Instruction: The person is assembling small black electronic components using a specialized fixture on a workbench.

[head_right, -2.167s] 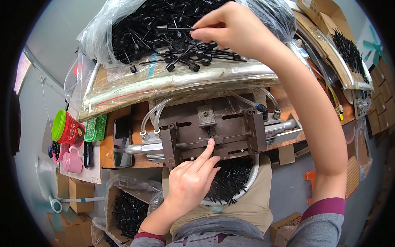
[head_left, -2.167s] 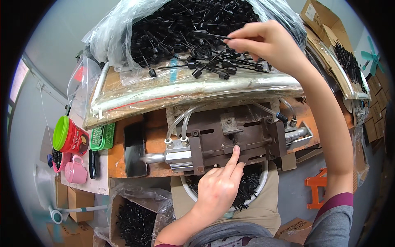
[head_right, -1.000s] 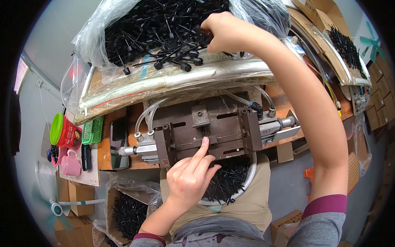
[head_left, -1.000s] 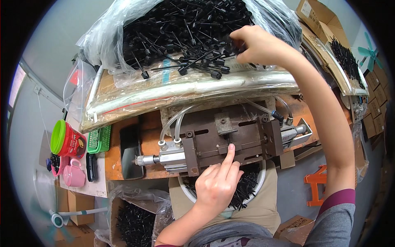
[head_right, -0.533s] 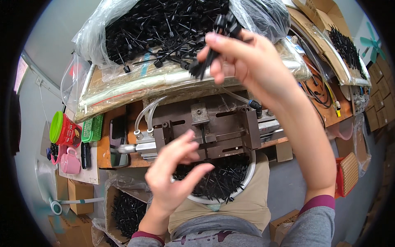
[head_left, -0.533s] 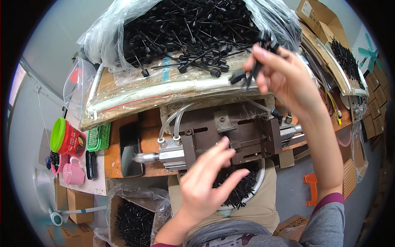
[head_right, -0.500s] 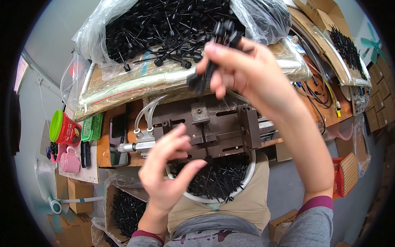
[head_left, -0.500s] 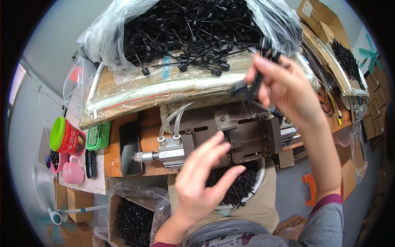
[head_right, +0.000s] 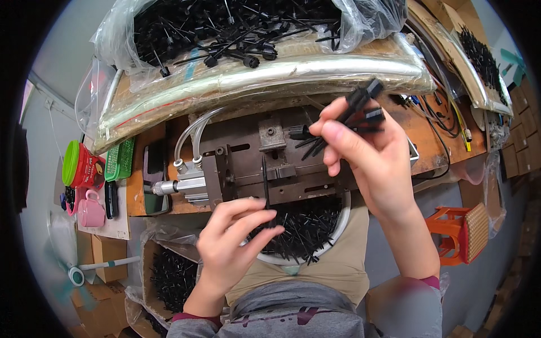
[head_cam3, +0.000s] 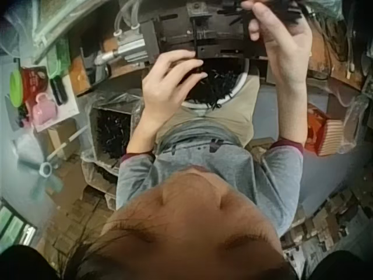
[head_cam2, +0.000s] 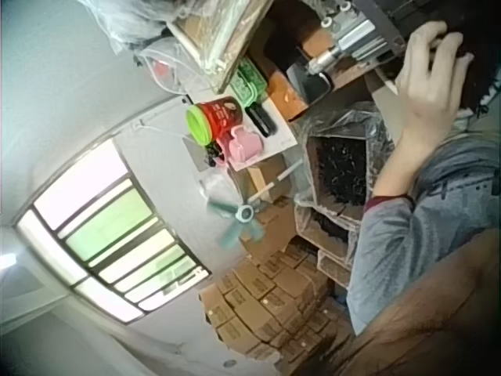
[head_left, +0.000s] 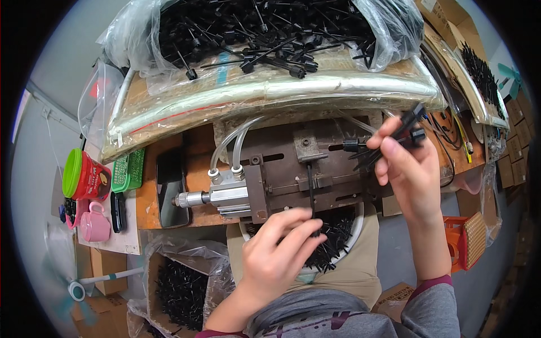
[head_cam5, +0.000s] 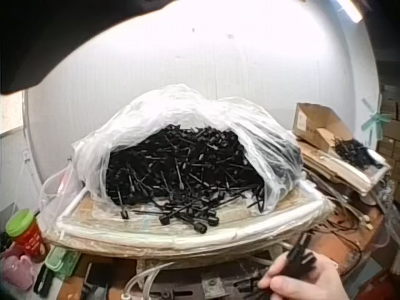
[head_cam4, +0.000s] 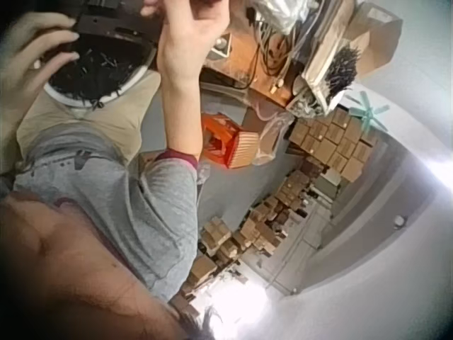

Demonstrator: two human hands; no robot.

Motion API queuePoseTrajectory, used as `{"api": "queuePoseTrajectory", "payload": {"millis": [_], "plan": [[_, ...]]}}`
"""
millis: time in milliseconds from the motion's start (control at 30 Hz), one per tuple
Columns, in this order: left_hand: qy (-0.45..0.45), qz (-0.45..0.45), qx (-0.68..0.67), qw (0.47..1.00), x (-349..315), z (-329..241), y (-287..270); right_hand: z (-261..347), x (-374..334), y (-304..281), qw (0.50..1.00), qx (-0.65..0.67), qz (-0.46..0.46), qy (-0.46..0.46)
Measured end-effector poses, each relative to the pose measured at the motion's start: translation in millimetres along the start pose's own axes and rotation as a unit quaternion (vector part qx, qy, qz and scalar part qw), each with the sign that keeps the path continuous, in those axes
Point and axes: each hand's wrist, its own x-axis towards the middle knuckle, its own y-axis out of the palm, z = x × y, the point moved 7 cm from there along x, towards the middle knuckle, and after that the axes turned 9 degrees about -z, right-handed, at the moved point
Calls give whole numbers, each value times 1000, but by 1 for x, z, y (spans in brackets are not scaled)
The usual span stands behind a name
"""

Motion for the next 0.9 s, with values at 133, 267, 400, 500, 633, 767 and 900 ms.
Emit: {"api": "queuePoseTrajectory", "payload": {"millis": [133, 267, 400, 500, 633, 767, 900], "plan": [[109, 63, 138, 982, -4, 1, 27, 21, -24, 7, 911, -295, -4, -288], [120, 61, 177, 975, 2, 3, 34, 28, -52, 23, 746, -464, 47, -476], [109, 76, 179, 975, 5, 2, 36, 13, -64, 23, 719, -455, 101, -515], [46, 84, 90, 991, 6, 3, 32, 10, -69, 23, 674, -467, 107, -563], [-14, 71, -133, 988, 10, -6, 17, 3, -79, 35, 640, -496, 139, -570], [23, 53, -108, 992, 5, -17, 12, -2, -84, 40, 663, -474, 138, -562], [35, 75, 1, 997, -1, -19, 14, 0, -76, 31, 663, -485, 111, -559]]}}
